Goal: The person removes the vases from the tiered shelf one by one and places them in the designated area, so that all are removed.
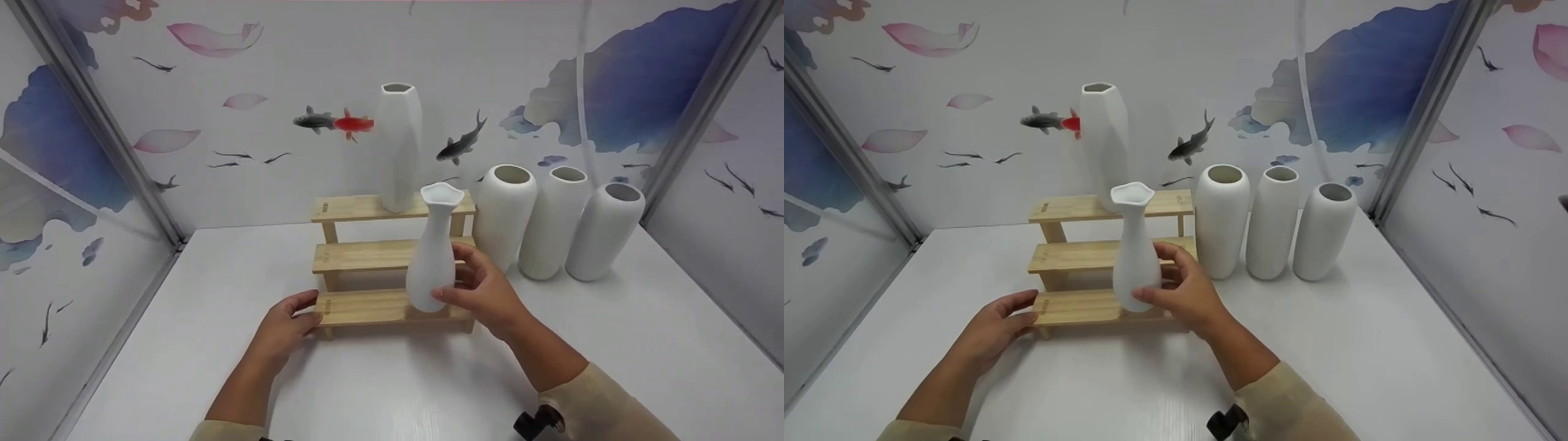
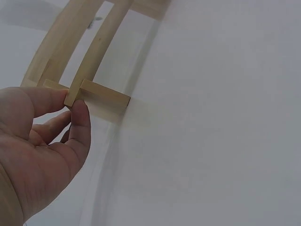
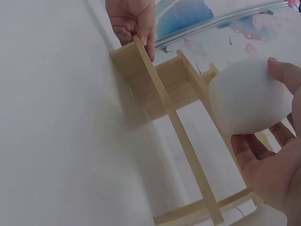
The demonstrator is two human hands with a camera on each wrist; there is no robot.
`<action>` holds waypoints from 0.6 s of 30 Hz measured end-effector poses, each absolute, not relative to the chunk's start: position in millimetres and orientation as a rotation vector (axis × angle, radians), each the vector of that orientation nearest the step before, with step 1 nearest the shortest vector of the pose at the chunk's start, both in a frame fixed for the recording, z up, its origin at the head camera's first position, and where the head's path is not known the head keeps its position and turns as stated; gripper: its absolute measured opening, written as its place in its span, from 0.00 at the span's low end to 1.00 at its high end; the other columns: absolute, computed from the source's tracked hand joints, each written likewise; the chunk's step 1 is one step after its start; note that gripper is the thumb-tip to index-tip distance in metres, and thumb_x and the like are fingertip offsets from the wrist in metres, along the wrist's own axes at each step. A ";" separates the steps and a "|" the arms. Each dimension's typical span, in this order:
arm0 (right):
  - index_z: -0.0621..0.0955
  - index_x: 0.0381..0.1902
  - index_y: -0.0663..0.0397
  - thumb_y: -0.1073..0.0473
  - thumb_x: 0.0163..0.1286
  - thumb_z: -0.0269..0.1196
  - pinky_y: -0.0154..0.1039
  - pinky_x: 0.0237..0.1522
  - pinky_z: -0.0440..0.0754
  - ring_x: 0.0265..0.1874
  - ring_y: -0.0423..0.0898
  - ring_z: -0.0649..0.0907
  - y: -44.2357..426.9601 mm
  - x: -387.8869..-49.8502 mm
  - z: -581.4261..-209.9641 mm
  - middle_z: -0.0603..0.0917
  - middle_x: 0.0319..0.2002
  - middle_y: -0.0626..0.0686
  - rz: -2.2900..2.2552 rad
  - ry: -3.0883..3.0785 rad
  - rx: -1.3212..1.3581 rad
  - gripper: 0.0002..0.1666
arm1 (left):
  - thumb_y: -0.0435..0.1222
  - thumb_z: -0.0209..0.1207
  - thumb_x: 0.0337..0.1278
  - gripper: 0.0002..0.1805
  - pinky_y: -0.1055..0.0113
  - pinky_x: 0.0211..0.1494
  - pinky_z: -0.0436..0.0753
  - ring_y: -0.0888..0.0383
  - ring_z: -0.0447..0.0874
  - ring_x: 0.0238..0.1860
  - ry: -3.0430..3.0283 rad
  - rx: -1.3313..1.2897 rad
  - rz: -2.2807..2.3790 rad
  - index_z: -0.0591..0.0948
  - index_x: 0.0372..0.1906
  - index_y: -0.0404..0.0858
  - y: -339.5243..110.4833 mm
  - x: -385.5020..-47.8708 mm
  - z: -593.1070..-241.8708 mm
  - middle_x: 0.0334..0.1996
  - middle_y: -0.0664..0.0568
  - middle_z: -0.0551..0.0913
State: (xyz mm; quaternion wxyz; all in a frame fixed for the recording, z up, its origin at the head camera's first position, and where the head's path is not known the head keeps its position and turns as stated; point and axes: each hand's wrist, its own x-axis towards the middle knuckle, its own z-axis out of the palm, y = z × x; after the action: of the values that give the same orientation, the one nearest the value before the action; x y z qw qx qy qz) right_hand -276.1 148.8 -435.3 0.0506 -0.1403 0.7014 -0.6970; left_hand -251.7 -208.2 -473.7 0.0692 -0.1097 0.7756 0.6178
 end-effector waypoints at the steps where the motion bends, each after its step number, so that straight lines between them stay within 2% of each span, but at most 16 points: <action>1: 0.73 0.75 0.43 0.64 0.58 0.80 0.51 0.64 0.86 0.65 0.56 0.83 153.0 -276.5 -436.0 0.80 0.69 0.54 -2.120 2.142 -0.421 0.48 | 0.31 0.60 0.73 0.30 0.53 0.73 0.83 0.49 0.82 0.69 2.333 -0.330 1.862 0.73 0.77 0.40 -208.4 -251.8 -473.2 0.78 0.43 0.72; 8: 0.70 0.76 0.44 0.65 0.60 0.79 0.48 0.65 0.85 0.68 0.56 0.81 181.8 -277.8 -438.4 0.76 0.73 0.51 -2.122 2.176 -0.355 0.49 | 0.31 0.59 0.73 0.31 0.56 0.69 0.84 0.49 0.83 0.67 2.325 -0.304 1.879 0.72 0.78 0.38 -210.1 -254.3 -475.6 0.77 0.42 0.72; 18: 0.69 0.77 0.45 0.65 0.62 0.78 0.40 0.62 0.87 0.67 0.50 0.82 215.7 -280.3 -439.6 0.74 0.73 0.48 -2.134 2.230 -0.288 0.49 | 0.31 0.60 0.73 0.30 0.55 0.72 0.83 0.49 0.83 0.68 2.341 -0.331 1.865 0.73 0.77 0.39 -207.5 -253.5 -473.7 0.77 0.43 0.73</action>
State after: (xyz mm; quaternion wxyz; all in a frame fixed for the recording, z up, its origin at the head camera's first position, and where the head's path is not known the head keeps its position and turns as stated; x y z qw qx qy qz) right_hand -280.3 215.7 -439.6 0.0211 -0.0928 0.7192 -0.6883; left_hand -253.5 -207.5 -473.7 0.0653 -0.1097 0.7758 0.6179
